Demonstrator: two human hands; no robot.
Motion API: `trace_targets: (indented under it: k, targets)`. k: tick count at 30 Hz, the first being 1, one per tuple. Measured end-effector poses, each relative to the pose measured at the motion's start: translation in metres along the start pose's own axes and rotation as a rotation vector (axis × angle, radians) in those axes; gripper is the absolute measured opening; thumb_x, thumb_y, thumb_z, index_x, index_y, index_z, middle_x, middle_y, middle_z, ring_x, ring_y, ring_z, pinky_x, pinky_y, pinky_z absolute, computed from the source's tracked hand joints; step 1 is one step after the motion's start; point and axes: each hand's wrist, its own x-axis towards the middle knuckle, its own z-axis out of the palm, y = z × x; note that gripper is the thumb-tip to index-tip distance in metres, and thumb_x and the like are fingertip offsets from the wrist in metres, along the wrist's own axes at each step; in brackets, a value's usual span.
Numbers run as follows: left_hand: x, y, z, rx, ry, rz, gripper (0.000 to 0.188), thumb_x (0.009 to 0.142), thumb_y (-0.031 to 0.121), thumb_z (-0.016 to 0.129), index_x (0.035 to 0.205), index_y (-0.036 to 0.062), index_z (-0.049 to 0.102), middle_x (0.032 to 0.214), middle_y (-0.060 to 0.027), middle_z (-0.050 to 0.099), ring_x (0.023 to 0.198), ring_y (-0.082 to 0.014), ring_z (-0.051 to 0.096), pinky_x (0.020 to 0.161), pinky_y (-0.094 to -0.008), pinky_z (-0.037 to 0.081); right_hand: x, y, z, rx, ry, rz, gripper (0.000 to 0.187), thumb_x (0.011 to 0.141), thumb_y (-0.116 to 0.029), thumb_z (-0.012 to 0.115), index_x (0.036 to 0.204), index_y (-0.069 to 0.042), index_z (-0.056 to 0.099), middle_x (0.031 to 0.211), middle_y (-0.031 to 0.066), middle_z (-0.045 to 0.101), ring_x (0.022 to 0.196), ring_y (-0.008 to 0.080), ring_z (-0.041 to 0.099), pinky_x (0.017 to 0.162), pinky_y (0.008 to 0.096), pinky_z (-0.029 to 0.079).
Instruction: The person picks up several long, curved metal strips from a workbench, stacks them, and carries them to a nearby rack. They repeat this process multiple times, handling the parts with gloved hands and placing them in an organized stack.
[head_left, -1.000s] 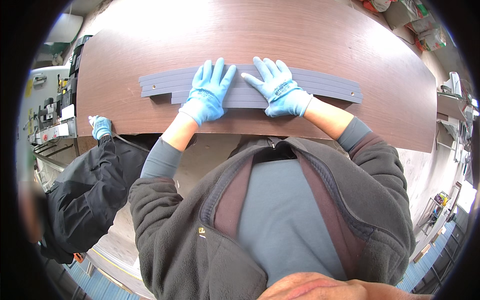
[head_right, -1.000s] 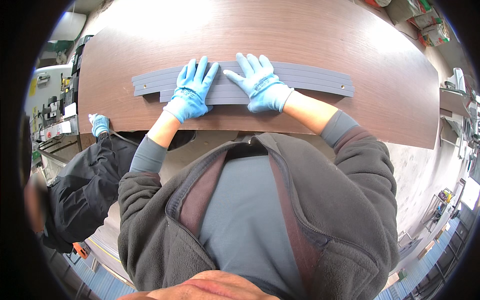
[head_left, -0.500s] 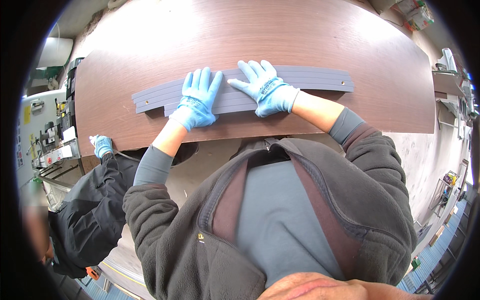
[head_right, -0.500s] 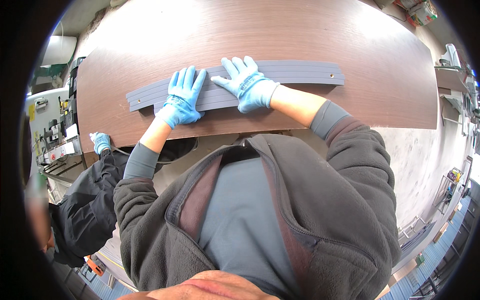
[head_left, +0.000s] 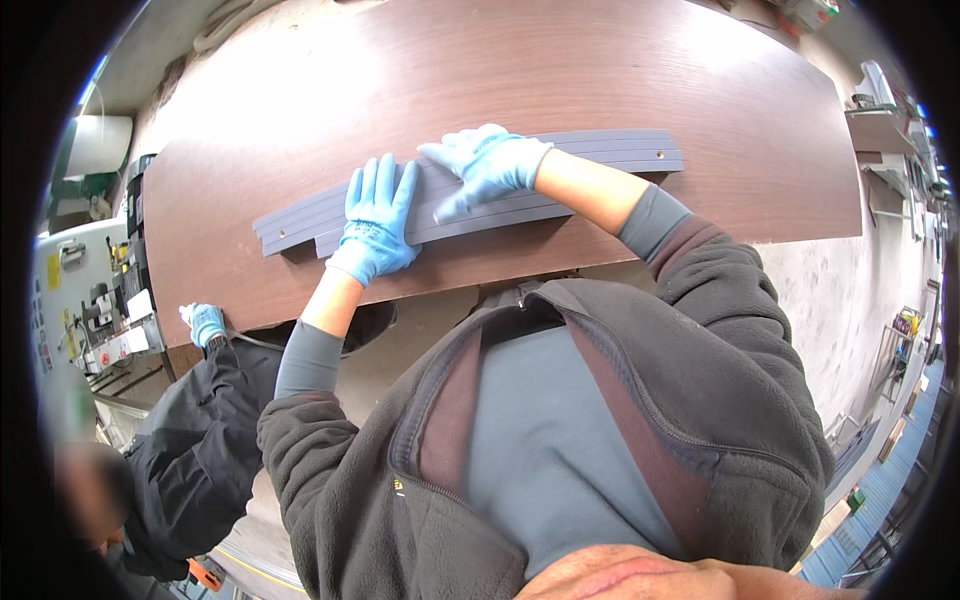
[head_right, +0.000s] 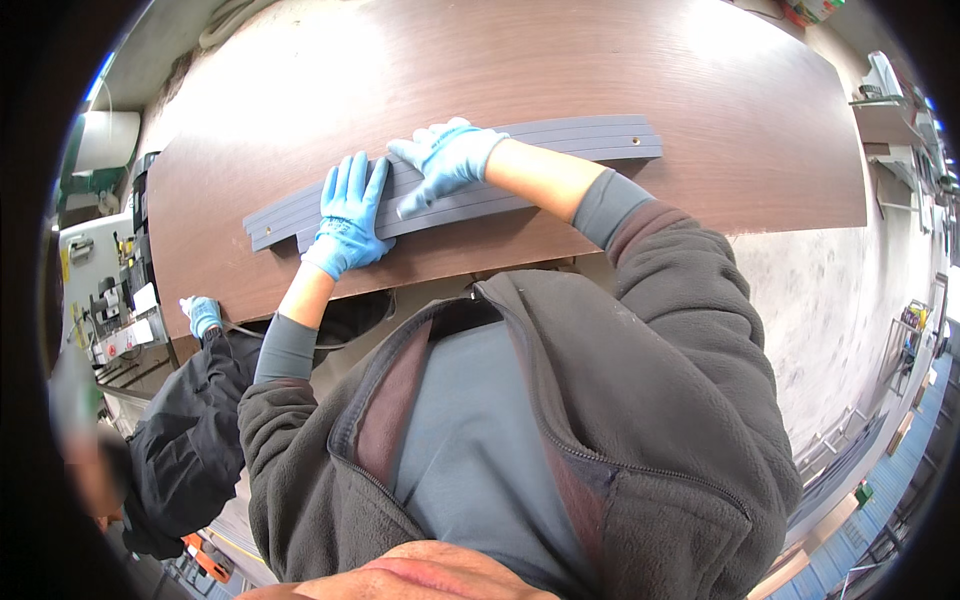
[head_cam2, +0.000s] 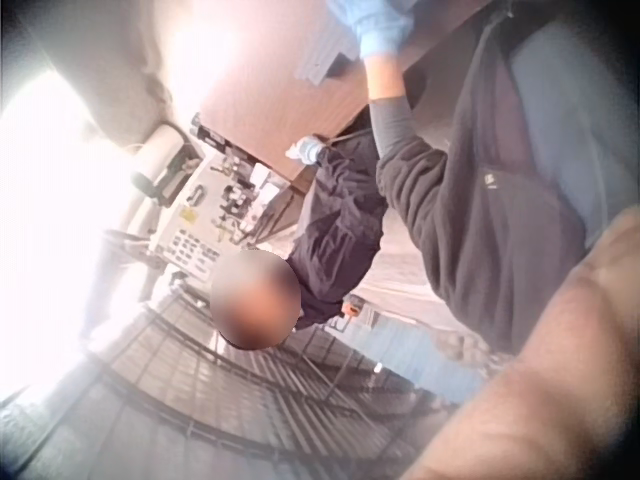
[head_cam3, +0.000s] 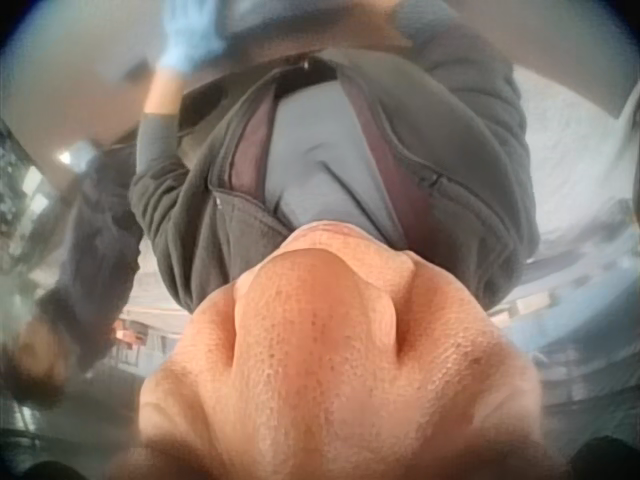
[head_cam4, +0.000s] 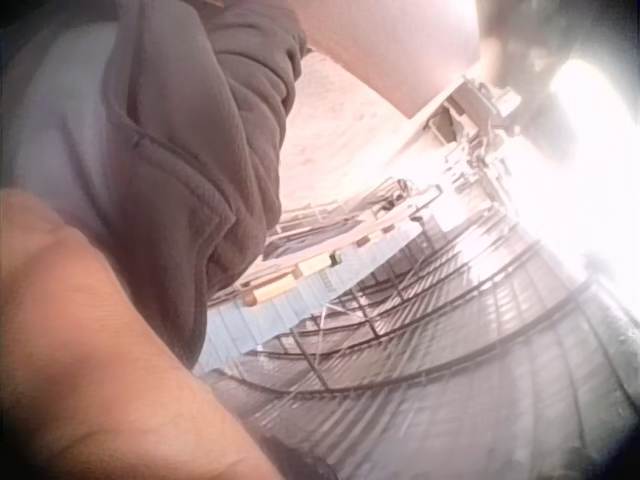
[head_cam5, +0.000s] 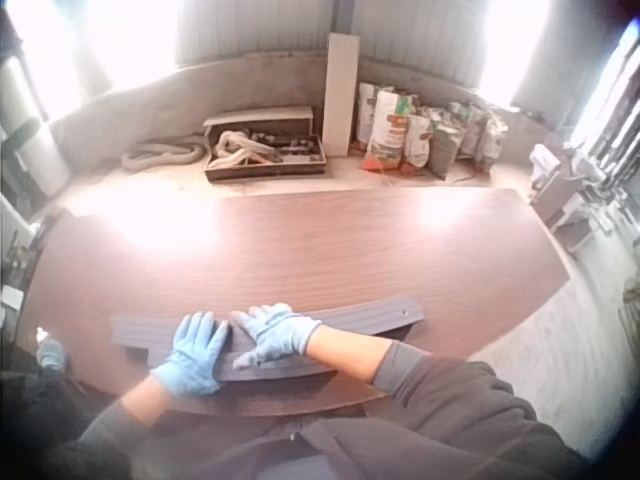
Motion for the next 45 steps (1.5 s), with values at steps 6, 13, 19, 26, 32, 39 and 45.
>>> trace_targets:
  k: [6,13,19,26,32,39,45]
  targets:
    - [-0.057,0.059,0.031,-0.128,0.616,-0.412,0.128,0.068,0.028,0.096,0.172,0.0008,0.025,0.174,-0.0331,0.024,0.164,-0.0504,0.020,0.134,-0.0611,0.018,0.032,0.005,-0.004,-0.139,-0.004,0.016,0.088,0.095,-0.073,0.064,0.154,-0.007,0.060,0.149,0.0216,0.064,0.141,0.0378,0.059,0.119,0.0463,0.047]
    - [-0.063,0.139,0.052,-2.749,0.585,-1.094,0.093,0.103,0.044,0.076,0.168,0.0007,0.027,0.171,-0.0357,0.027,0.158,-0.0521,0.033,0.128,-0.0617,0.038,0.027,0.010,0.011,-0.111,0.112,0.014,0.080,0.098,-0.069,0.063,0.151,-0.010,0.064,0.153,0.0165,0.063,0.145,0.0353,0.057,0.121,0.0457,0.046]
    - [-0.010,0.147,0.035,-2.602,0.516,-0.968,0.089,0.106,0.051,0.069,0.167,0.0000,0.030,0.167,-0.0329,0.035,0.154,-0.0482,0.041,0.127,-0.0653,0.038,0.015,0.007,0.015,-0.013,0.024,0.042,0.085,0.094,-0.065,0.064,0.152,-0.003,0.061,0.150,0.0228,0.063,0.145,0.0377,0.056,0.121,0.0463,0.046]
    - [-0.025,0.170,0.032,-2.758,0.420,-0.794,0.090,0.105,0.059,0.066,0.166,0.0019,0.034,0.163,-0.0243,0.045,0.150,-0.0434,0.047,0.123,-0.0650,0.043,-0.052,0.011,0.033,0.044,0.012,-0.035,0.123,0.079,-0.076,0.077,0.167,0.001,0.039,0.154,0.0330,0.057,0.144,0.0421,0.057,0.115,0.0450,0.050]
    - [-0.033,0.151,0.035,-2.644,0.155,-0.668,0.097,0.106,0.061,0.064,0.174,0.0077,0.019,0.172,-0.0234,0.028,0.149,-0.0434,0.044,0.118,-0.0574,0.050,-0.076,-0.010,0.057,-0.162,0.091,0.067,0.148,0.062,-0.080,0.089,0.178,-0.017,0.021,0.173,0.0434,0.020,0.159,0.0590,0.029,0.123,0.0764,0.023]
    - [-0.035,0.135,0.059,-2.729,-0.018,-0.638,0.083,0.108,0.054,0.066,0.168,0.0102,0.030,0.152,-0.0214,0.050,0.139,-0.0369,0.052,0.114,-0.0502,0.054,-0.075,-0.037,0.063,-0.264,0.096,0.177,0.142,0.064,-0.072,0.091,0.176,-0.016,0.024,0.172,0.0440,0.019,0.157,0.0617,0.027,0.121,0.0779,0.024]
    - [-0.038,0.126,0.058,-2.689,-0.078,-0.582,0.089,0.106,0.044,0.072,0.167,-0.0021,0.026,0.157,-0.0276,0.041,0.133,-0.0419,0.057,0.112,-0.0494,0.058,-0.069,-0.041,0.061,-0.274,0.088,0.229,0.131,0.066,-0.051,0.091,0.175,-0.016,0.027,0.171,0.0420,0.026,0.155,0.0553,0.035,0.121,0.0679,0.030]
